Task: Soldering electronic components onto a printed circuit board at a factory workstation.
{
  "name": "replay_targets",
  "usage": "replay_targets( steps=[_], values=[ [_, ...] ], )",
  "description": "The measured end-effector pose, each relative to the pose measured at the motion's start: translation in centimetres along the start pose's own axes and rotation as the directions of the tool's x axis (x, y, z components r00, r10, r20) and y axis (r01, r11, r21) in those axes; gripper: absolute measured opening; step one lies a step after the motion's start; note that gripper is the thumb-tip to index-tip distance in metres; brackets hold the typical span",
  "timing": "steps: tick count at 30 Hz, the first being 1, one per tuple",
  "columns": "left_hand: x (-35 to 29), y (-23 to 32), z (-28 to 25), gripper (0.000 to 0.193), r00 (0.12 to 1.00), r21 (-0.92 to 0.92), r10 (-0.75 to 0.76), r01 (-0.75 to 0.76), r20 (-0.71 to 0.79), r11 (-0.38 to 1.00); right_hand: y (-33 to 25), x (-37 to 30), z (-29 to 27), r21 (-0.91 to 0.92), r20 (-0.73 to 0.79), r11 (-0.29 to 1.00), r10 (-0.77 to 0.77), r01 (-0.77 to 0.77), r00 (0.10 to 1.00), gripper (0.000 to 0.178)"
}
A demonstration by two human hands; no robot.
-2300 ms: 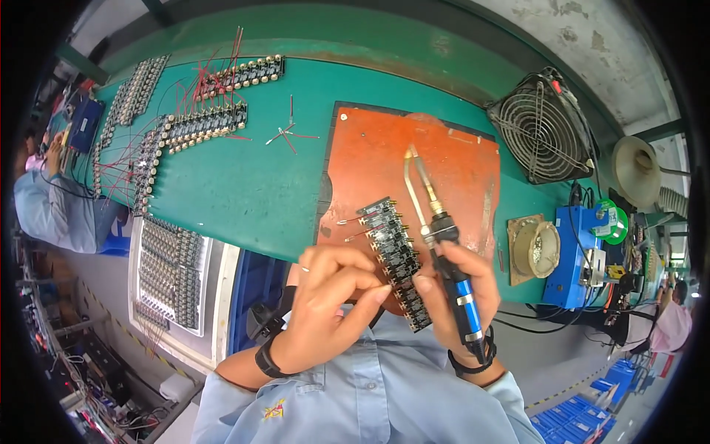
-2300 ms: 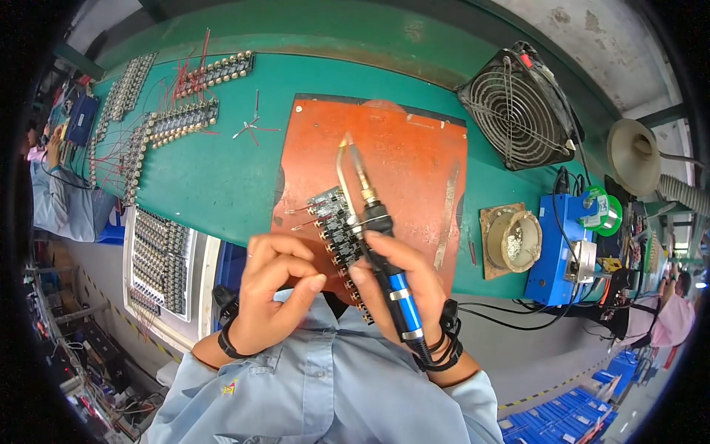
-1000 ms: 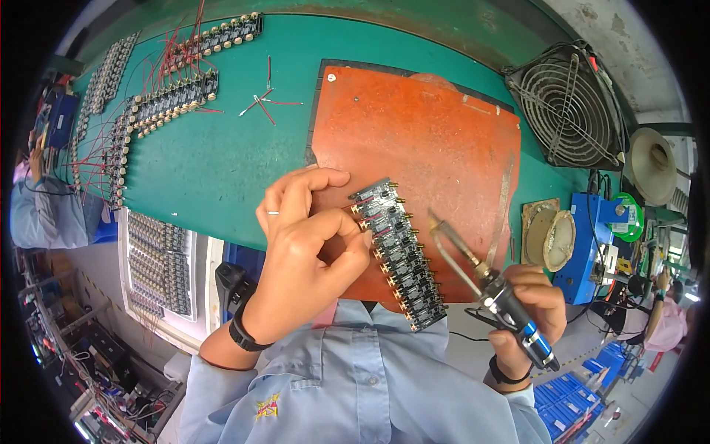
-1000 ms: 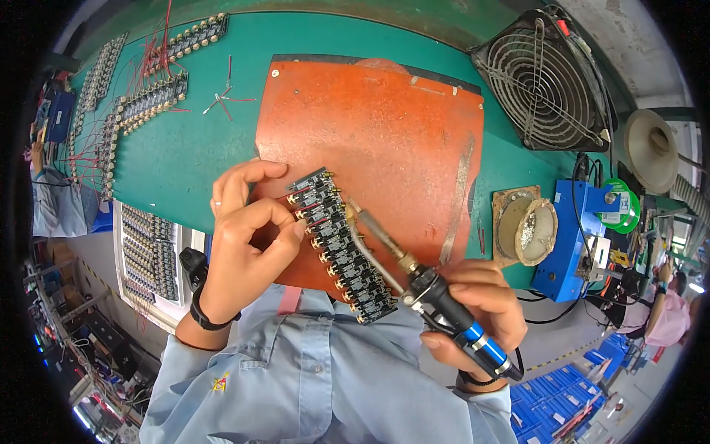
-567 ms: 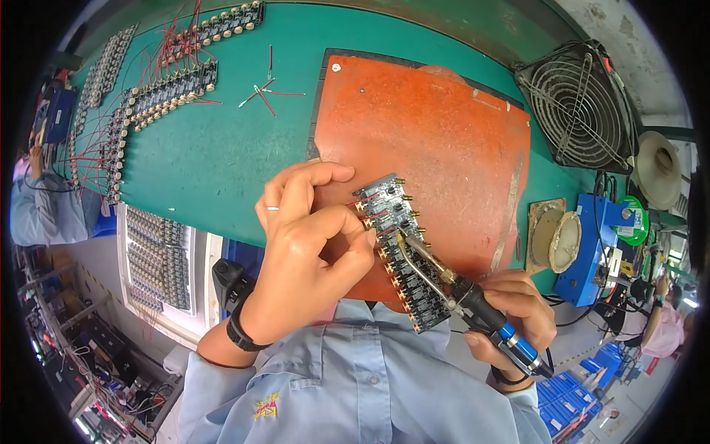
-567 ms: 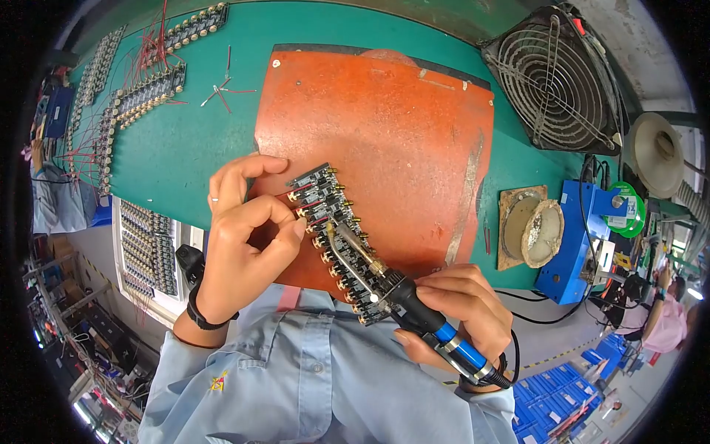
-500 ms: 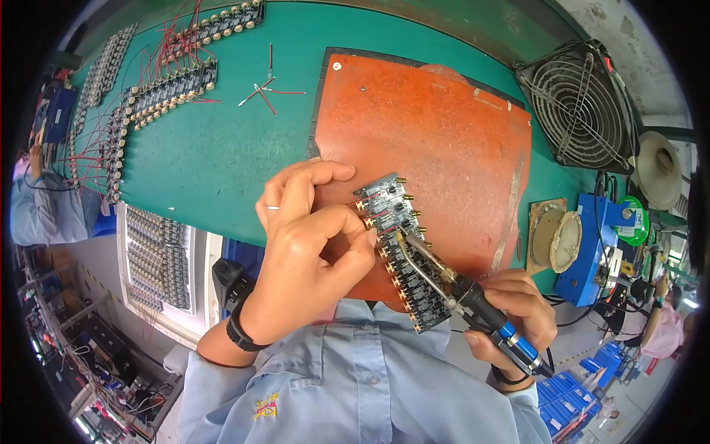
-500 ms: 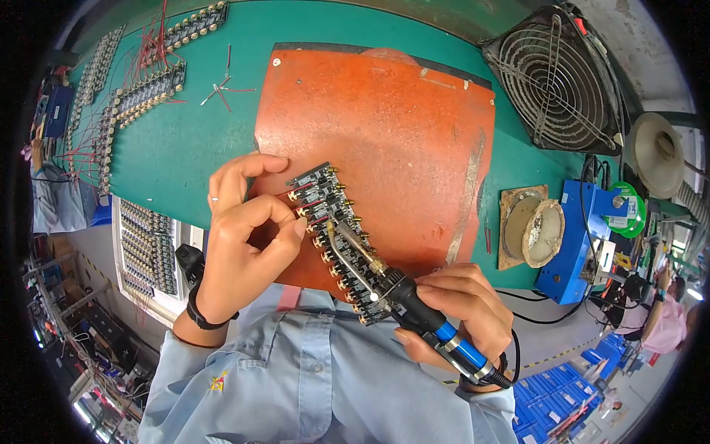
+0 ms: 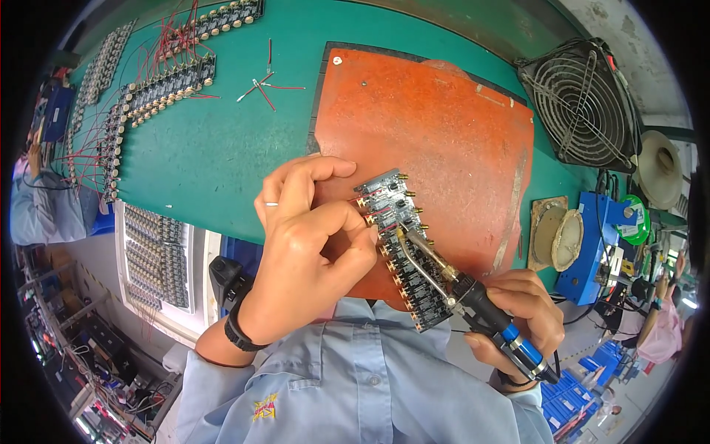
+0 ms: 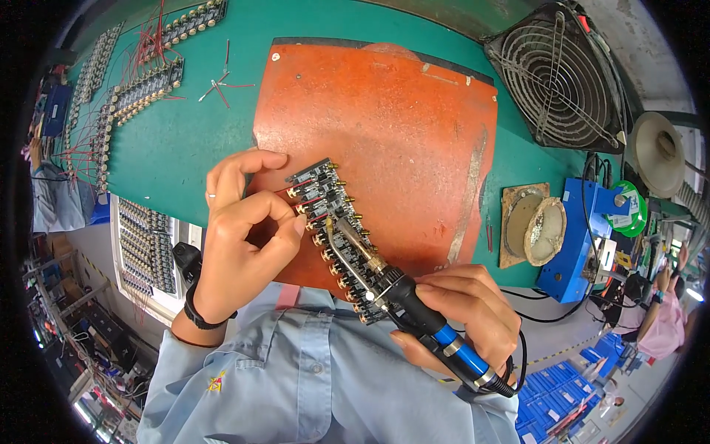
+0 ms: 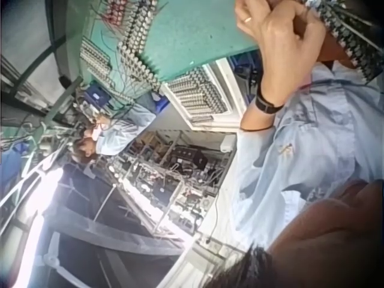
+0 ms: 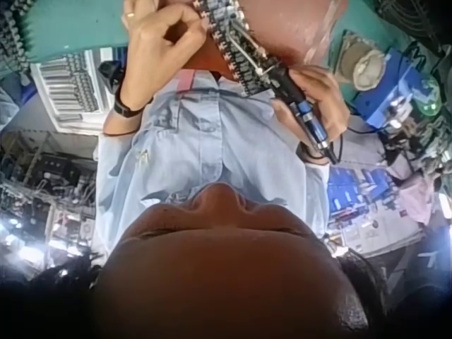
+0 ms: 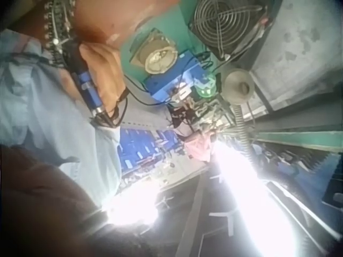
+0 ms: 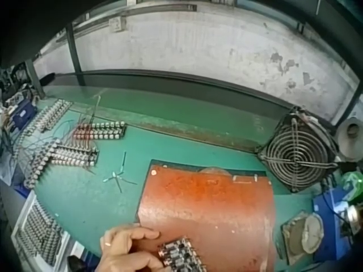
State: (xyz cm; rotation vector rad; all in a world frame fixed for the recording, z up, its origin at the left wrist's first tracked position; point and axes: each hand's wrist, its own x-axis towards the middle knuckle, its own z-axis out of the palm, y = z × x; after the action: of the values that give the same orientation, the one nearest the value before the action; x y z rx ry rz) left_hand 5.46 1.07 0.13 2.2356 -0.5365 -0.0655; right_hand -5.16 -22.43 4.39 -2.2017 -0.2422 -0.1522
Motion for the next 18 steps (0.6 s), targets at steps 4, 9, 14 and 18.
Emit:
replay_targets(
  steps=[4, 9, 14, 18],
  values=[
    [0.1, -0.1, 0.0, 0.011, 1.000, -0.003, 0.002, -0.002, -0.003, 1.000, 0.5, -0.3, -0.3, 0.053, -0.103, 0.998, -0.023, 0.029, 0.994, 0.048],
    [0.3, -0.2, -0.2, 0.011, 1.000, 0.009, 0.017, -0.017, -0.006, 1.000, 1.0, -0.9, 0.4, 0.182, -0.254, 0.983, 0.064, -0.017, 0.965, 0.054],
    [-0.1, -0.5, -0.6, 0.011, 0.998, -0.001, 0.055, -0.055, -0.017, 0.998, 0.7, -0.7, 1.3, 0.316, -0.328, 0.943, 0.212, -0.105, 0.921, 0.055],
    [-0.5, -0.7, -0.7, 0.012, 0.996, -0.050, 0.092, -0.093, -0.020, 0.994, 0.6, -0.9, 1.3, 0.350, -0.332, 0.919, 0.305, -0.183, 0.893, 0.052]
  ],
)
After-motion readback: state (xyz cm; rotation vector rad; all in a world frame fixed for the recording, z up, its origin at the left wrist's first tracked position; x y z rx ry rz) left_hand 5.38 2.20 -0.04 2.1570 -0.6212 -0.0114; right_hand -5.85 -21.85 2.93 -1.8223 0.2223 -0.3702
